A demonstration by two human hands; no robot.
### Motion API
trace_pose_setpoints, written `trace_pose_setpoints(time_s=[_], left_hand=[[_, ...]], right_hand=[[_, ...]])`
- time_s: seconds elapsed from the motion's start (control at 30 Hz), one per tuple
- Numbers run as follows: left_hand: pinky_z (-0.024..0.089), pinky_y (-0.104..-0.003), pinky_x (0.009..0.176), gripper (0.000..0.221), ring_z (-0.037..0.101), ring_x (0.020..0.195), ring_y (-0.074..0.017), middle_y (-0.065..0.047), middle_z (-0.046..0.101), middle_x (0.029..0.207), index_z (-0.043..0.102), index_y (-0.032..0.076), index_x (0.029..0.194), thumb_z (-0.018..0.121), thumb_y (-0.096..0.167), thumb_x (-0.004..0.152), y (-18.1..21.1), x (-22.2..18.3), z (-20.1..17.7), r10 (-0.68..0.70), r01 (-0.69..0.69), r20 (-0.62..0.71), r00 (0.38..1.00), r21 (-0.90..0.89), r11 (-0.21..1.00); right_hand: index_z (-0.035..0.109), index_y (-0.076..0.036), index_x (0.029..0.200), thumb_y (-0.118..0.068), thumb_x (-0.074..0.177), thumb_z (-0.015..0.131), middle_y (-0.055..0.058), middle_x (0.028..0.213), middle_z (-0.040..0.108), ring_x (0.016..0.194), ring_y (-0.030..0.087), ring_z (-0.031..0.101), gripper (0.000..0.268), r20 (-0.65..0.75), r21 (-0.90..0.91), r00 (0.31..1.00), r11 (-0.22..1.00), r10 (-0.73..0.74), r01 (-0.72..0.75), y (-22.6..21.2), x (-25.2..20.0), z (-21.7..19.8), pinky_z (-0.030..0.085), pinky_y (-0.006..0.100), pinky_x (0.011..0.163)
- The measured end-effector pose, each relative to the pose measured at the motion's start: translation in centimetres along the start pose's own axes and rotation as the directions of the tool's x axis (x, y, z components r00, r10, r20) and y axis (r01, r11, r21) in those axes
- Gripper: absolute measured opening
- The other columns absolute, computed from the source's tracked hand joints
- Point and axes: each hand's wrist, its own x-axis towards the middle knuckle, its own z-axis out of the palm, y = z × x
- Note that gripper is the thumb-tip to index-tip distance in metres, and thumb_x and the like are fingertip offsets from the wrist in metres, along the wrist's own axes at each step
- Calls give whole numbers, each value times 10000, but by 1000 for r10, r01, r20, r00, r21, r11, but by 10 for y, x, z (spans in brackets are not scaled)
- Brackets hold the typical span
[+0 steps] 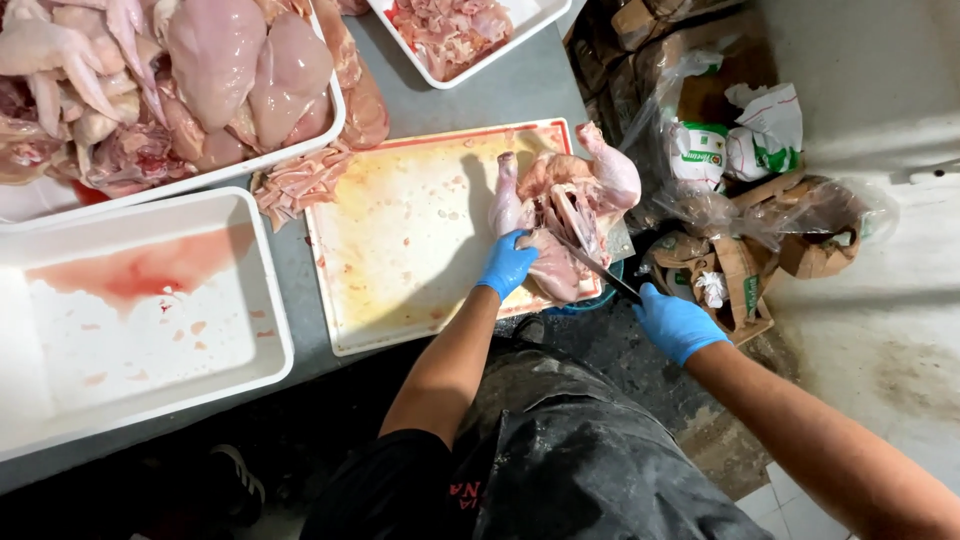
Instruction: A person is deboning and cutting whole chickens into portions on a cutting board using a knife in a food processing facility.
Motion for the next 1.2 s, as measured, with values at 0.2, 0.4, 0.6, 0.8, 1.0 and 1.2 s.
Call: trace_pose_setpoints(time_s=[0.2, 0.4, 0.6, 0.8, 1.0, 1.2], left_hand=[[580, -482, 1023, 268, 730, 1146, -329, -46, 790, 1080, 773, 260, 1023, 734, 361, 777, 0, -1, -6, 2, -2, 4, 1000, 38, 999], [552, -494, 1078, 389, 693, 1237, -359, -105, 778, 1198, 776, 222, 1165, 754, 337, 795, -20, 7, 3, -5, 5, 26, 1000, 6, 1000], [551, -499, 1085, 403, 688, 1245, -360, -101, 774, 1212, 776, 230, 1180, 756, 345, 794, -16, 10, 2, -1, 1, 42, 999, 10, 1000], [554, -481, 1083, 406, 686, 1257, -350, -99, 766, 1240, 769, 237, 1188, 767, 341, 796, -32, 11, -5, 3, -5, 47, 999, 54, 999], [573, -489, 1075, 384, 696, 1233, -359, -91, 771, 1224, 772, 267, 1174, 760, 369, 804, -52, 25, 5, 29, -39, 69, 997, 139, 990], [578, -508, 1016, 272, 703, 1185, -380, -104, 760, 1143, 746, 235, 1084, 743, 301, 821, -57, 30, -9, 94, -117, 133, 987, 175, 978]], right_hand=[[472, -141, 1320, -167, 1049, 491, 220, 1059, 801, 1030, 448, 798, 272, 11, -91, 998, 994, 55, -54, 1, -13, 14, 627, 602, 901], [527, -125, 1239, -147, 1045, 486, 245, 1090, 815, 1043, 470, 801, 199, 69, -132, 992, 987, 105, -95, 10, -33, 8, 612, 624, 919], [521, -102, 1292, -271, 1113, 467, 270, 1020, 799, 1022, 493, 788, 252, -20, -27, 999, 999, 39, -39, -27, -15, -2, 609, 637, 891], [471, -46, 1322, -85, 1078, 421, 303, 1107, 786, 1061, 474, 788, 252, 54, -79, 995, 994, 79, -75, -22, -21, 1, 627, 594, 904], [531, 33, 1327, -24, 1025, 467, 326, 1135, 783, 1105, 500, 771, 314, 71, -118, 997, 993, 28, -19, -53, -61, -56, 618, 614, 915], [665, 84, 1230, 2, 989, 536, 289, 1083, 806, 1100, 455, 781, 285, 194, -209, 980, 978, 50, -9, -50, -74, -71, 650, 529, 885]])
